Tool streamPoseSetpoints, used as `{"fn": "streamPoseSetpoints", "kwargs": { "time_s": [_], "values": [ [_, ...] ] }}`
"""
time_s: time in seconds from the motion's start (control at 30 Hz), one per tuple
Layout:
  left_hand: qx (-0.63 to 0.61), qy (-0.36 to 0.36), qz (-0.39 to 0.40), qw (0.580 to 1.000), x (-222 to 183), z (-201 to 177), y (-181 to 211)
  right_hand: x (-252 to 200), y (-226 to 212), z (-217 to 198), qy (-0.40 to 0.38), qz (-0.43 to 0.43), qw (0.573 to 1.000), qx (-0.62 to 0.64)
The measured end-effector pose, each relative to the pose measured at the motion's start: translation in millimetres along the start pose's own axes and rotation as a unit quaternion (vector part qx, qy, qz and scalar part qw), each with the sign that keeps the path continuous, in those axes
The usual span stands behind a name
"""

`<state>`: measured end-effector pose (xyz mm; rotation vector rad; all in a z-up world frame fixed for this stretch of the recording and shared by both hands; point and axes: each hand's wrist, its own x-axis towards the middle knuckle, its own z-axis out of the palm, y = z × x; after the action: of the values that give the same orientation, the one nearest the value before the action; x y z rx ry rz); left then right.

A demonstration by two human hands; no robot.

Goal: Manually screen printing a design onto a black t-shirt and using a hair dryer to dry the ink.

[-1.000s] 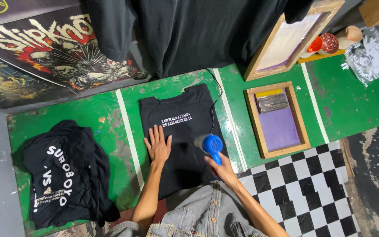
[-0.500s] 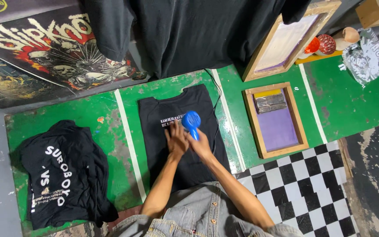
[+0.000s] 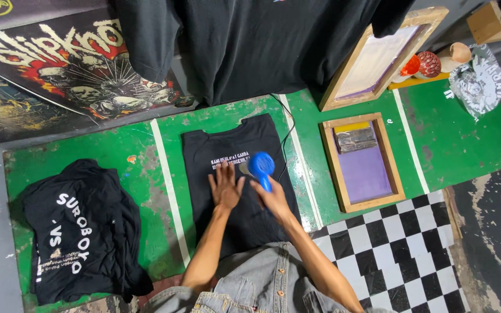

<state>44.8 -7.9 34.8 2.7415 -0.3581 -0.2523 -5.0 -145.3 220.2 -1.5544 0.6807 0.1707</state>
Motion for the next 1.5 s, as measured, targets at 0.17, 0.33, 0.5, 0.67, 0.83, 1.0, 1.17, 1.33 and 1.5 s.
{"fn": "streamPoseSetpoints", "kwargs": {
  "time_s": [0.17,0.33,0.5,0.67,0.83,1.0,1.17,1.33,1.5],
  "values": [
    [0.048,-0.010,-0.058,0.997,-10.0,-20.6,-46.1,-66.0,32.3,-48.0,0.057,0.068,0.996,-0.020],
    [0.063,0.122,-0.017,0.990,-14.8,-6.4,-63.4,-95.5,48.4,-73.3,0.048,0.148,0.988,0.010],
    [0.056,-0.033,-0.062,0.996,-1.5,-12.0,-29.8,-69.6,46.8,-51.9,0.057,0.092,0.994,0.036],
    [0.038,0.023,0.009,0.999,12.2,18.5,10.7,-9.3,23.6,-1.8,0.008,0.029,0.999,0.039],
    [0.024,0.148,0.087,0.985,10.7,1.9,37.7,36.5,-0.3,45.9,-0.003,-0.002,1.000,0.011],
    [-0.021,0.168,0.136,0.976,3.4,-44.0,32.0,23.6,-8.3,51.0,-0.041,-0.016,0.999,0.019],
    [-0.009,0.090,0.105,0.990,10.4,-28.7,-7.1,-33.1,-9.7,9.3,-0.051,0.020,0.997,0.056],
    [0.060,-0.027,-0.017,0.998,4.3,-27.0,-48.0,-76.1,3.5,-40.9,-0.004,0.096,0.994,0.048],
    [0.083,0.099,-0.007,0.992,0.5,-6.9,-61.5,-86.3,-2.8,-61.7,-0.016,0.177,0.984,0.012]
  ]
}}
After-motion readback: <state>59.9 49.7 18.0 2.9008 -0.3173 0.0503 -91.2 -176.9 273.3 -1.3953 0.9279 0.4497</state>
